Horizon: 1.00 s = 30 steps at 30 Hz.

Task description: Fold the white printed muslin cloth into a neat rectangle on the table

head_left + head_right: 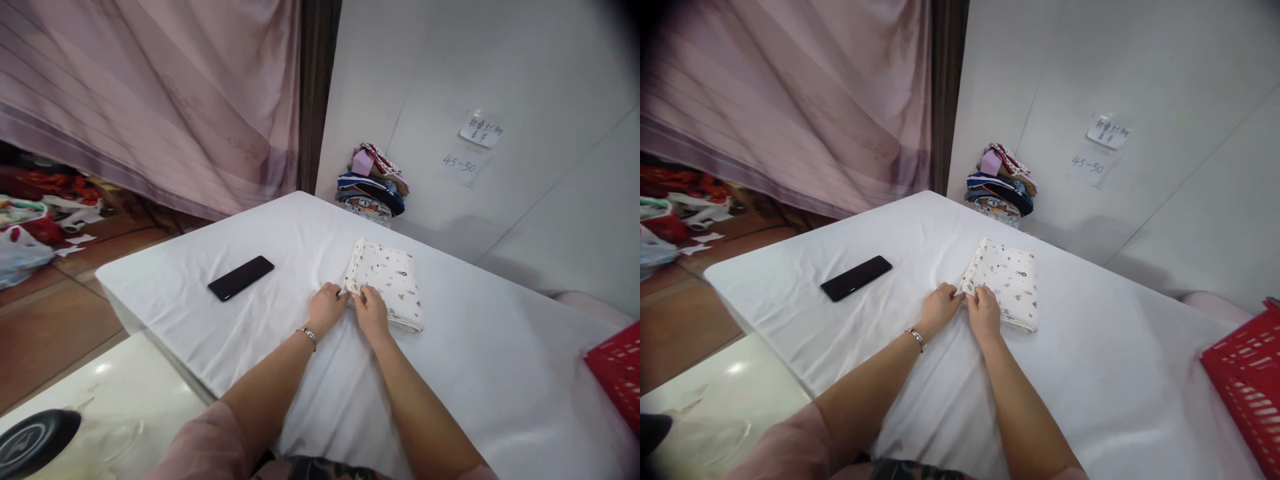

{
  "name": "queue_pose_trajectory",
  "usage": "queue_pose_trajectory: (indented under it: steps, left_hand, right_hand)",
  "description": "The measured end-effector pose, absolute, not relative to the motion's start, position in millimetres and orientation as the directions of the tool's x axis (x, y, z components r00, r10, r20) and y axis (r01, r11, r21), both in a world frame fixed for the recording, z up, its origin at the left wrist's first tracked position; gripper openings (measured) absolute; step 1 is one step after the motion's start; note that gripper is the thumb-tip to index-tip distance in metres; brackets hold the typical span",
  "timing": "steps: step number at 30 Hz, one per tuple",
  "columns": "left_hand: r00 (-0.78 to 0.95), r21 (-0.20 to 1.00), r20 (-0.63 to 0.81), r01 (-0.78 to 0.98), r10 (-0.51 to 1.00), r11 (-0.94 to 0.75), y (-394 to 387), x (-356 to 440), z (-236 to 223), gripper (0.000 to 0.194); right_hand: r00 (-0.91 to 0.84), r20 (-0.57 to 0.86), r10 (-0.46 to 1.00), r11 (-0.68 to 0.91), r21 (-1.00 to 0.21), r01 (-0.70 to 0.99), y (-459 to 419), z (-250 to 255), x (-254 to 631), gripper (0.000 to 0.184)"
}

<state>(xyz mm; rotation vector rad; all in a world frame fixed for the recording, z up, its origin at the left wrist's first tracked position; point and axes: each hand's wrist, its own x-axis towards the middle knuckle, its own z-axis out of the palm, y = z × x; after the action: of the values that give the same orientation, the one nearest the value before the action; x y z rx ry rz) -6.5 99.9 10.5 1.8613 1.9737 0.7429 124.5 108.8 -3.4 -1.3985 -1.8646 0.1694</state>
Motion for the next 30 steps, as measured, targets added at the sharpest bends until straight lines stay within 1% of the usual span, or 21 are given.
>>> queue_pose_trajectory:
  steps: [5, 7, 10, 13, 15, 19, 21, 23, 26, 30]
  left_hand:
    - [-0.134, 0.704, 0.109, 0.71, 0.985, 0.019, 103.2, -6.4, 8.1, 0.019]
    - [-0.145, 0.777, 0.063, 0.628, 0.987, 0.043, 104.4, -6.7, 7.8, 0.015]
    - [-0.138, 0.882, -0.055, 0.457, 0.989, 0.113, 106.8, -6.3, 6.4, 0.011]
    - [-0.134, 0.944, -0.106, 0.297, 0.985, 0.142, 109.4, -4.8, 2.6, 0.011]
    - [-0.141, 0.97, -0.098, 0.207, 0.985, 0.126, 110.6, -3.0, -0.3, 0.012]
    - [-0.156, 0.994, -0.094, 0.031, 0.983, 0.1, 111.6, 1.7, -4.2, 0.012]
    - [-0.165, 0.995, -0.09, -0.048, 0.982, 0.083, 111.6, 3.6, -5.3, 0.015]
    - [-0.161, 0.992, -0.078, -0.107, 0.984, 0.061, 111.5, 4.8, -6.3, 0.021]
    - [-0.152, 0.987, -0.059, -0.154, 0.987, 0.035, 110.8, 5.4, -7.8, 0.028]
    - [-0.157, 0.988, -0.008, -0.155, 0.988, -0.016, 109.5, 4.9, -9.6, 0.032]
  right_hand:
    - [-0.041, 0.492, 0.87, 0.371, -0.596, 0.712, 107.4, -1.8, 124.9, 0.015]
    - [-0.019, 0.498, 0.867, 0.37, -0.617, 0.694, 106.9, -1.3, 125.5, 0.014]
    - [0.018, 0.532, 0.847, 0.388, -0.639, 0.664, 106.1, -0.4, 126.7, 0.016]
    - [0.054, 0.568, 0.821, 0.406, -0.65, 0.642, 105.6, -0.3, 127.1, 0.017]
    - [0.038, 0.578, 0.815, 0.413, -0.626, 0.662, 105.5, -1.3, 126.5, 0.015]
    - [-0.11, 0.564, 0.818, 0.44, -0.491, 0.752, 106.1, -5.1, 124.2, 0.012]
    - [-0.152, 0.553, 0.819, 0.442, -0.441, 0.781, 106.1, -6.2, 123.5, 0.012]
    - [-0.169, 0.543, 0.822, 0.44, -0.418, 0.795, 105.6, -5.6, 123.0, 0.013]
    - [-0.192, 0.535, 0.823, 0.444, -0.394, 0.804, 103.1, -2.1, 122.1, 0.013]
    - [-0.246, 0.543, 0.803, 0.48, -0.344, 0.807, 98.8, 1.4, 120.8, 0.012]
